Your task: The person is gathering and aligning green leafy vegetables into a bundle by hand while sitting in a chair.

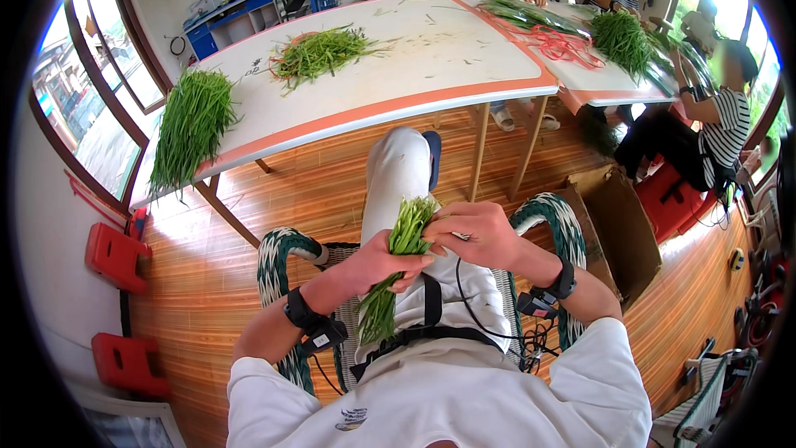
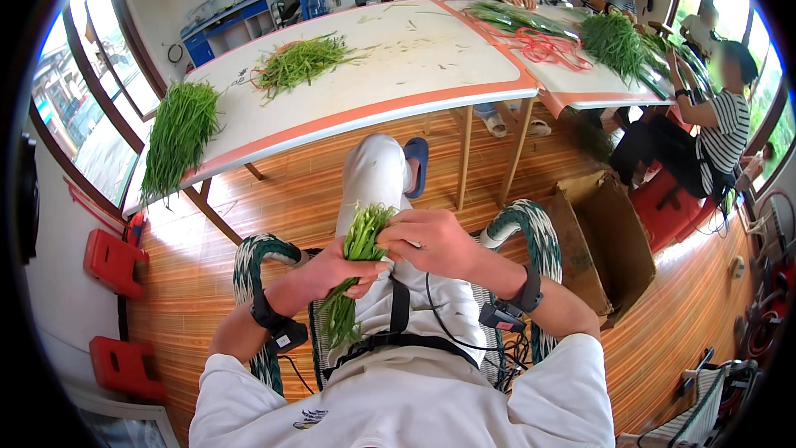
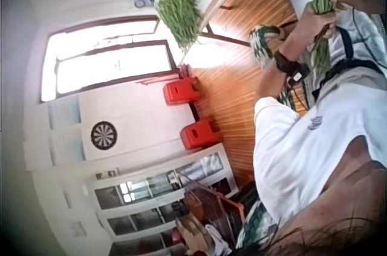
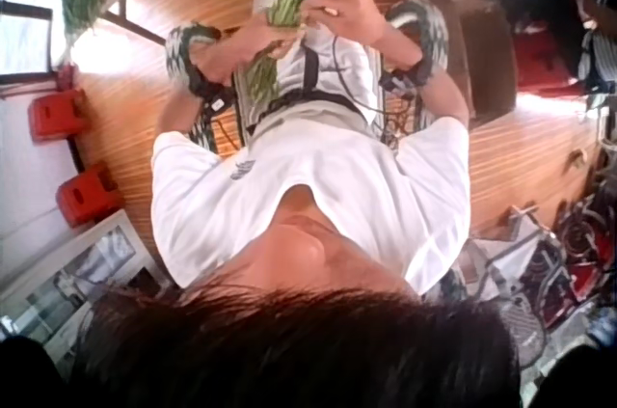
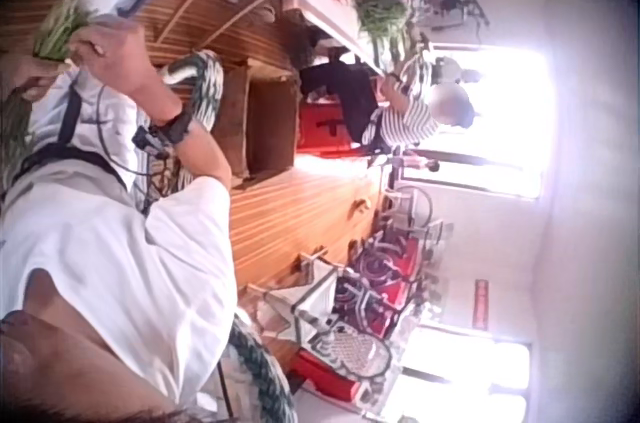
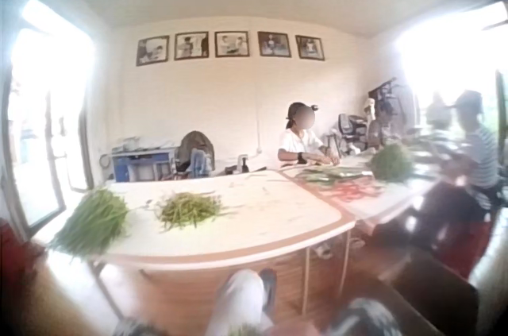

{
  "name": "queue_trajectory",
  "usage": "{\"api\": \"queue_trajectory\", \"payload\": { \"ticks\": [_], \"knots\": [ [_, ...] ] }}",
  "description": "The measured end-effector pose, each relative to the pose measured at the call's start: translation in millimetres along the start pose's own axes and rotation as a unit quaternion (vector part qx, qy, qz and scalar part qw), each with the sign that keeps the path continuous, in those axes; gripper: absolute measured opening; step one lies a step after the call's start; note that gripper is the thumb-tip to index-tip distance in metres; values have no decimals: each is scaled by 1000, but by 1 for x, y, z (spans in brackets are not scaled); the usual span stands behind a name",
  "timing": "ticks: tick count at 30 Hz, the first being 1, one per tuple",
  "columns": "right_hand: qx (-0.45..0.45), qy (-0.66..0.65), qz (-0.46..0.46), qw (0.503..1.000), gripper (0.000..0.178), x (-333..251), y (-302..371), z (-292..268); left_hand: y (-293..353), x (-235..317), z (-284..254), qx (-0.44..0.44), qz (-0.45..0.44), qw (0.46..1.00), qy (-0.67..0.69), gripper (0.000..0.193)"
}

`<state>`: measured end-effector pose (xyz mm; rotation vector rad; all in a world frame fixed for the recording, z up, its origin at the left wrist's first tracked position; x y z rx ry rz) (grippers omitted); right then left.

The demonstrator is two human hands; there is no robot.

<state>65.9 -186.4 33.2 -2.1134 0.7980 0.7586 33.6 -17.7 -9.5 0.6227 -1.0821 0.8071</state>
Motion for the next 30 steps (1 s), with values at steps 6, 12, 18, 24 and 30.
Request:
{"api": "queue_trajectory", "payload": {
  "ticks": [6,12,18,24,30],
  "knots": [
    [119,-80,70,987,29,-6,-8,-24,-1,0,-6,51,26,998,-26,13],
    [80,-4,-29,996,36,-12,-11,-24,4,12,1,-1,-5,990,-139,16],
    [4,-51,-14,999,21,-4,-4,-10,5,11,3,-58,-22,981,-186,14],
    [-10,-75,-3,997,16,-4,-6,-16,4,8,0,-63,-11,984,-166,14],
    [-7,-120,64,991,14,5,-8,-20,4,12,-3,-68,-9,983,-171,11]
  ]
}}
Point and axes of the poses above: each hand's wrist, its own y-axis away from the middle knuckle, its own z-axis out of the palm, x = y × z, the point moved 4 cm from there along -y, towards the middle knuckle, and after that the axes turned 15 degrees about z, right-handed, at the moved point
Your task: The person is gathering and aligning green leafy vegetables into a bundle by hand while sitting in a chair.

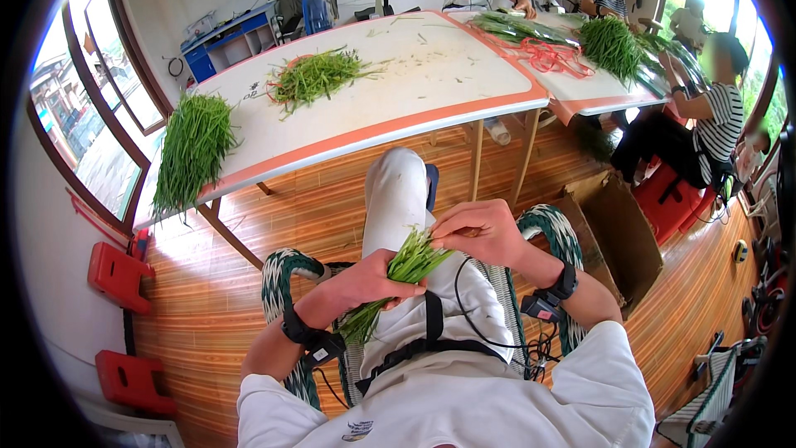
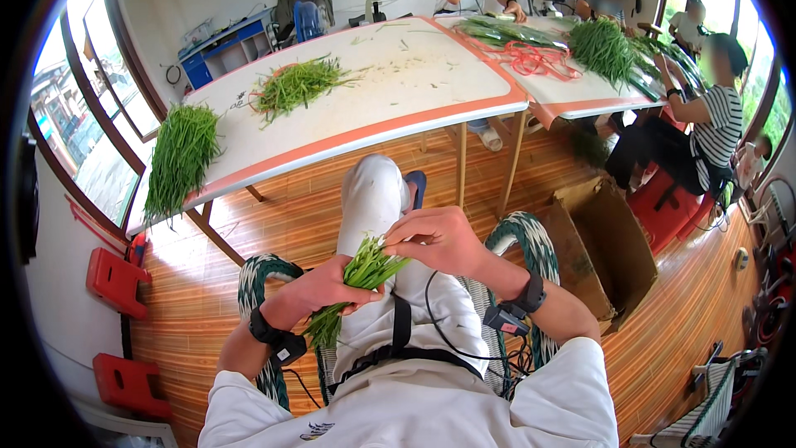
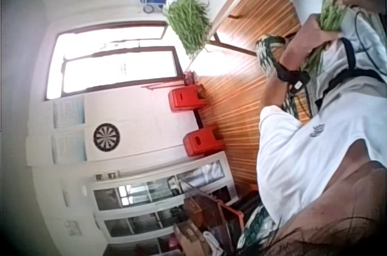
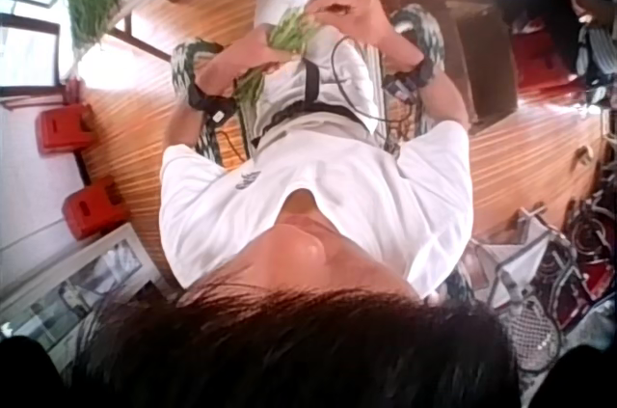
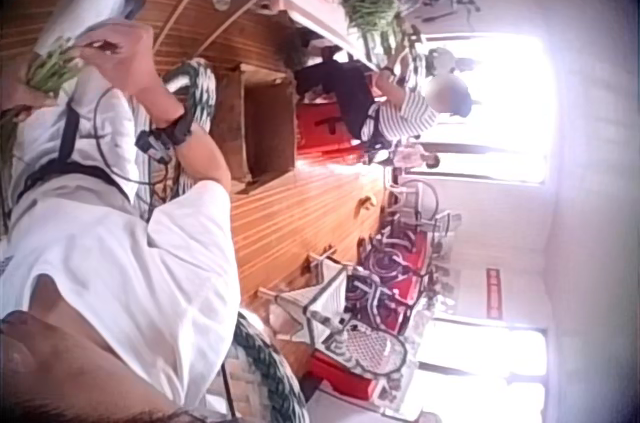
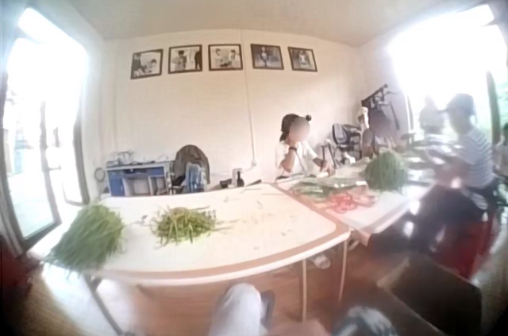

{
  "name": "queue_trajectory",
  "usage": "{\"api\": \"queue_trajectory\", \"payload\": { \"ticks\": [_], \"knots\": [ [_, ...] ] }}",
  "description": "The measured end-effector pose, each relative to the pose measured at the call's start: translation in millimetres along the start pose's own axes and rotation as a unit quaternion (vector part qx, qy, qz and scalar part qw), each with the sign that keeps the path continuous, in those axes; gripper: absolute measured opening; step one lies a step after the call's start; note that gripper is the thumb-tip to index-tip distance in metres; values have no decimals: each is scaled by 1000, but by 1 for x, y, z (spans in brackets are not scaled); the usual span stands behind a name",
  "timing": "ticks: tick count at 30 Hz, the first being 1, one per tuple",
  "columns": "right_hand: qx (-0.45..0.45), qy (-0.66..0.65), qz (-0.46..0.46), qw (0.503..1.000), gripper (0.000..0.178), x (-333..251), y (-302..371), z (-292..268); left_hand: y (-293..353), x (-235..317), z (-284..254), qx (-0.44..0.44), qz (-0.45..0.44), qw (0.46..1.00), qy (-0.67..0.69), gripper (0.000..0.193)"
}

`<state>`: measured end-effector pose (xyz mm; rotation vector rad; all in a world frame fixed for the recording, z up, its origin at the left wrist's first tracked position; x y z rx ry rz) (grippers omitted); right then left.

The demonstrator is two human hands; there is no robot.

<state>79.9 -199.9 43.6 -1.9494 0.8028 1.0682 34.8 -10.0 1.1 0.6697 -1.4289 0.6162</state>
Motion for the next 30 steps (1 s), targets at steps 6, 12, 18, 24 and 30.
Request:
{"api": "queue_trajectory", "payload": {
  "ticks": [6,12,18,24,30],
  "knots": [
    [5,-34,29,999,13,8,-2,-2,1,2,-2,13,2,1000,20,15],
    [3,-152,89,984,37,20,-5,1,-1,-2,-4,59,28,993,97,18],
    [-87,-206,238,945,46,33,-9,0,-4,-4,2,113,84,977,161,20],
    [-84,-60,214,971,23,5,3,22,-1,-3,14,112,74,977,167,19],
    [-25,-7,181,983,23,6,3,22,-4,-9,9,129,60,975,172,22]
  ]
}}
Point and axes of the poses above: each hand's wrist, its own y-axis away from the middle knuckle, its own z-axis out of the palm, x = y × z, the point moved 4 cm from there along -y, towards the middle knuckle, and after that the axes turned 15 degrees about z, right-handed, at the moved point
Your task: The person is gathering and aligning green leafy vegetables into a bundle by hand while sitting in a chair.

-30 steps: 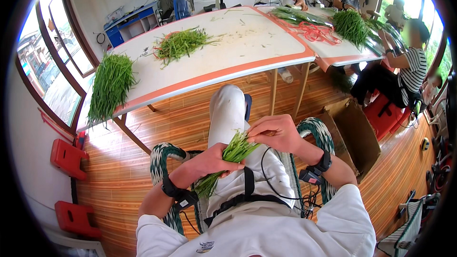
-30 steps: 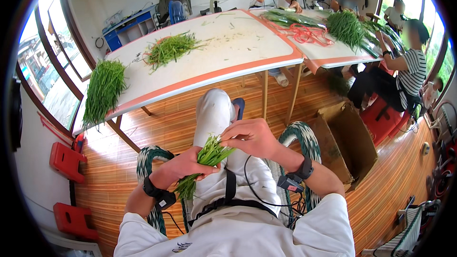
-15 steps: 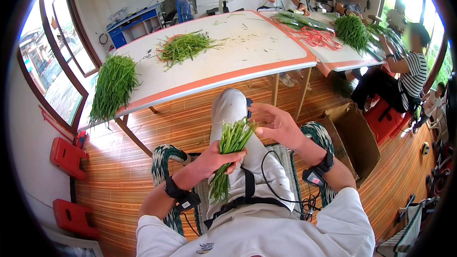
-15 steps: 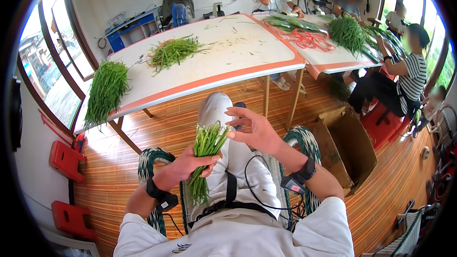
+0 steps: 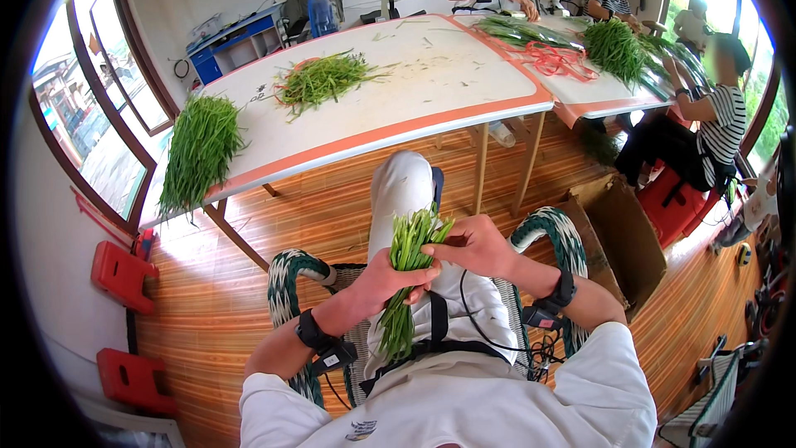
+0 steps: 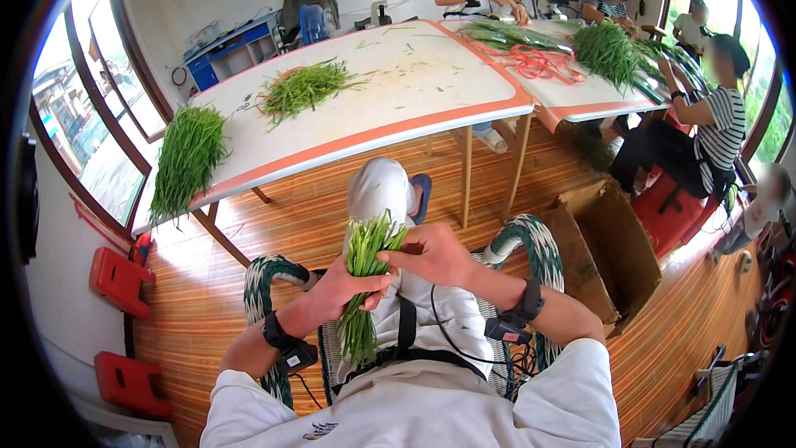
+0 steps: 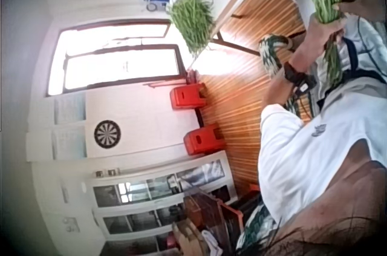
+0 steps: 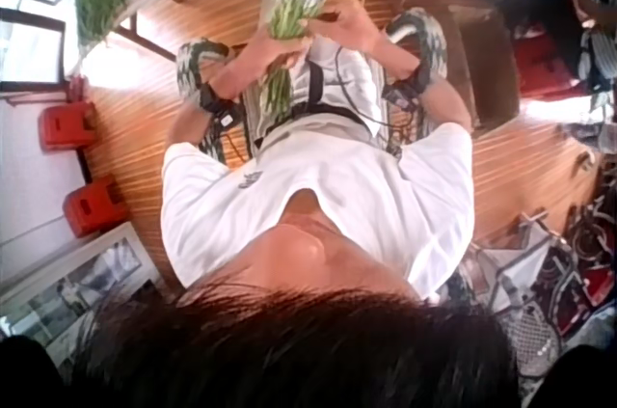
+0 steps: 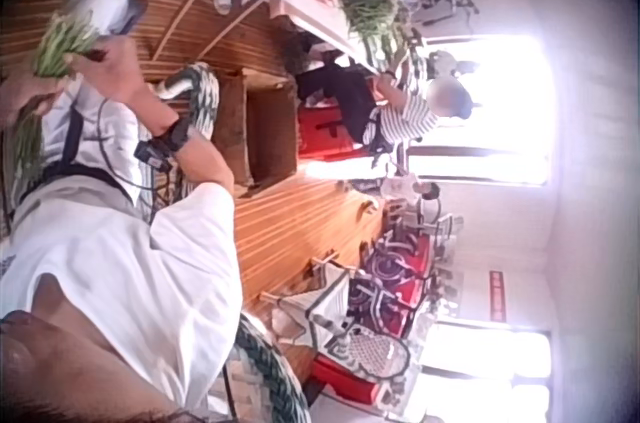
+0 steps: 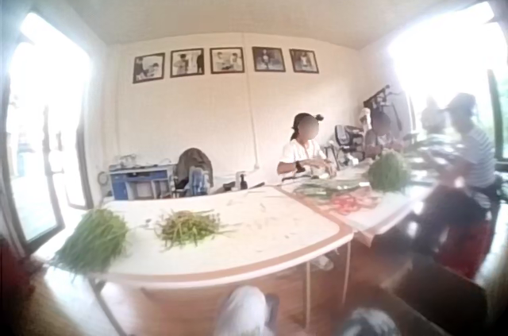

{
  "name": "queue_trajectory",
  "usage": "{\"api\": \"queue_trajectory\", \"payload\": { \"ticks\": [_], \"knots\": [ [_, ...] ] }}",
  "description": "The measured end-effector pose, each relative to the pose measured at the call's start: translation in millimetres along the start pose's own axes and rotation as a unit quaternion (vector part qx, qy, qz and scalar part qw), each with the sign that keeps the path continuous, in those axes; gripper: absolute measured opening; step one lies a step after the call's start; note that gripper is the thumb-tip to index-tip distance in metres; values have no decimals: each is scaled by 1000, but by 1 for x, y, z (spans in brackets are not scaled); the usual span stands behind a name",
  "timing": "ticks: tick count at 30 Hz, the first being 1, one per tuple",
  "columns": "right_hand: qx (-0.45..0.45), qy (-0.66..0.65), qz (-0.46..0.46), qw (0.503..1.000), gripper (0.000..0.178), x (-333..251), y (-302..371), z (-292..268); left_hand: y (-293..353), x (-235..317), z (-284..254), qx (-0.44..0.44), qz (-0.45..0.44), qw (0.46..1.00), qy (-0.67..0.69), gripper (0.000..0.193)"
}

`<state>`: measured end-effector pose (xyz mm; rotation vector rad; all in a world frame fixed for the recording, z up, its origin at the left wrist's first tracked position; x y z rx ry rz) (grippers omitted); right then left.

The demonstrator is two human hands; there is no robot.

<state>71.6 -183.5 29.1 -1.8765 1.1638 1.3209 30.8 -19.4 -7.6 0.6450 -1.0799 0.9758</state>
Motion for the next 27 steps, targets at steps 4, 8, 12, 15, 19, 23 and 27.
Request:
{"api": "queue_trajectory", "payload": {
  "ticks": [4,8,12,15,19,23,27],
  "knots": [
    [2,-70,11,997,16,16,-7,-6,-2,6,0,20,32,999,0,26],
    [-45,-51,15,998,18,2,-5,-12,-2,11,-2,12,32,999,0,25],
    [-90,-26,27,995,22,9,-7,-10,-1,6,-4,12,12,999,-37,23],
    [-79,-56,25,995,24,13,-7,-4,-1,6,1,12,1,998,-59,22],
    [-50,6,33,998,24,2,-1,-3,0,4,4,24,7,997,-77,19],
    [-21,80,1,997,22,5,0,-5,-2,-2,-1,48,2,995,-85,17],
    [-14,98,-17,995,18,4,0,-7,-3,4,-2,56,23,993,-104,16]
  ]
}}
Point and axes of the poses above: each hand's wrist, its own y-axis away from the middle knuckle, its own z-axis out of the palm, x = y × z, the point moved 4 cm from there along -y, towards the middle knuckle, and after that the axes turned 15 degrees about z, right-handed, at the moved point
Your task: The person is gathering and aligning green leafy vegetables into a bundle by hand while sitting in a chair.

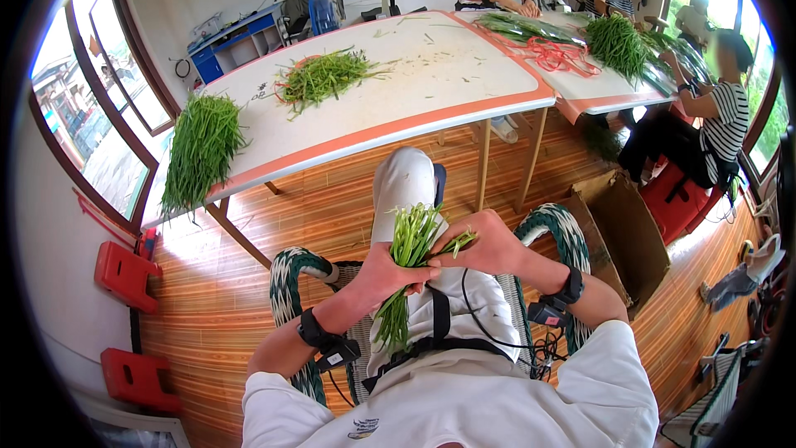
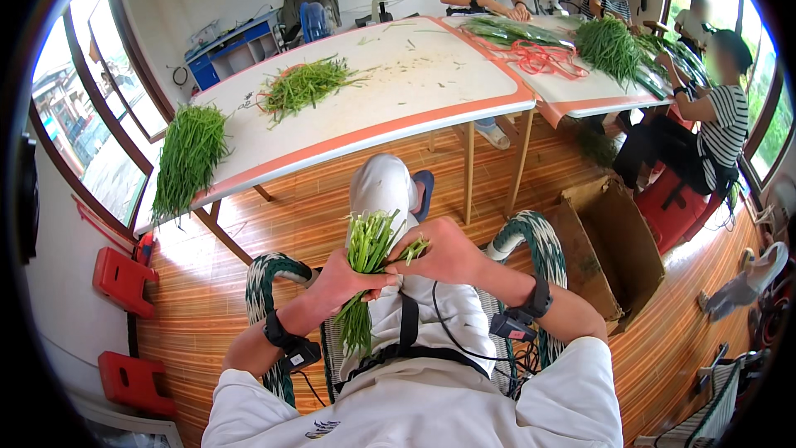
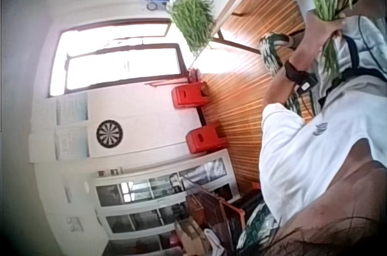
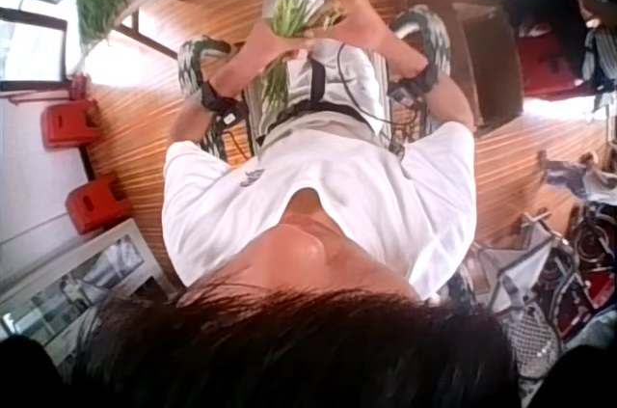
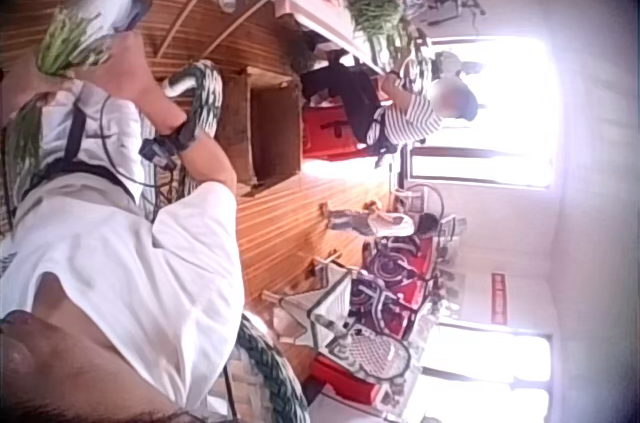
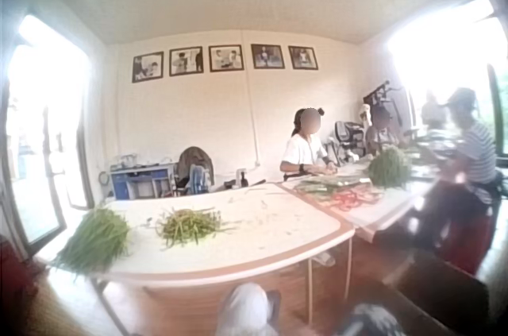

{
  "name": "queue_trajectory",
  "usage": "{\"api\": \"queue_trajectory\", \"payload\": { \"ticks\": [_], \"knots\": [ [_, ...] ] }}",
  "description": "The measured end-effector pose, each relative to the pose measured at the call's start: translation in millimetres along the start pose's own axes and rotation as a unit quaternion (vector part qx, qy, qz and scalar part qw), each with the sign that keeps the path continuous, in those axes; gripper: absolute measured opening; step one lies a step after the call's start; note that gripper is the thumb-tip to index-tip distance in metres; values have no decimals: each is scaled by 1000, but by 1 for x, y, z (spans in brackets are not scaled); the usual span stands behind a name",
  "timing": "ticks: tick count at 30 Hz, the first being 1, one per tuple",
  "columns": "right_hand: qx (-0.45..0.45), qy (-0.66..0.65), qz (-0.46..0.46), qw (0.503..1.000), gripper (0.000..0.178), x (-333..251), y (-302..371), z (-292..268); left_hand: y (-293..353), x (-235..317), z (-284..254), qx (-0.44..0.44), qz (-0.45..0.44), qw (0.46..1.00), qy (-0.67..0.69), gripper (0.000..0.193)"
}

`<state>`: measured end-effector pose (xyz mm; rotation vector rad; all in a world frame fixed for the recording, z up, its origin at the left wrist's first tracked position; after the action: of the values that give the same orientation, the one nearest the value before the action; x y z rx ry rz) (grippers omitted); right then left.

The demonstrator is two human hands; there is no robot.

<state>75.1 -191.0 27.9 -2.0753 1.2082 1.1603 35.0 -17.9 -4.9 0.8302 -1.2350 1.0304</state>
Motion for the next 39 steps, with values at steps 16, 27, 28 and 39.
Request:
{"api": "queue_trajectory", "payload": {
  "ticks": [16,27,28,39],
  "knots": [
    [-69,-225,94,967,16,3,-6,-7,-1,1,-2,-39,15,999,18,14],
    [-63,-283,101,952,24,4,-9,-15,1,4,-3,-23,23,997,69,14],
    [-64,-294,98,949,27,2,-9,-17,1,4,-3,-20,27,997,73,14],
    [9,-350,62,935,13,9,-12,-24,-1,2,-5,10,46,995,88,14]
  ]
}}
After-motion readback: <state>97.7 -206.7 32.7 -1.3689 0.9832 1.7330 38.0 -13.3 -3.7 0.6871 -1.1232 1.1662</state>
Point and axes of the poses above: each hand's wrist, its own y-axis away from the middle knuckle, its own z-axis out of the palm, x = y × z, the point moved 4 cm from there along -y, towards the middle knuckle, and after that the axes turned 15 degrees about z, right-handed, at the moved point
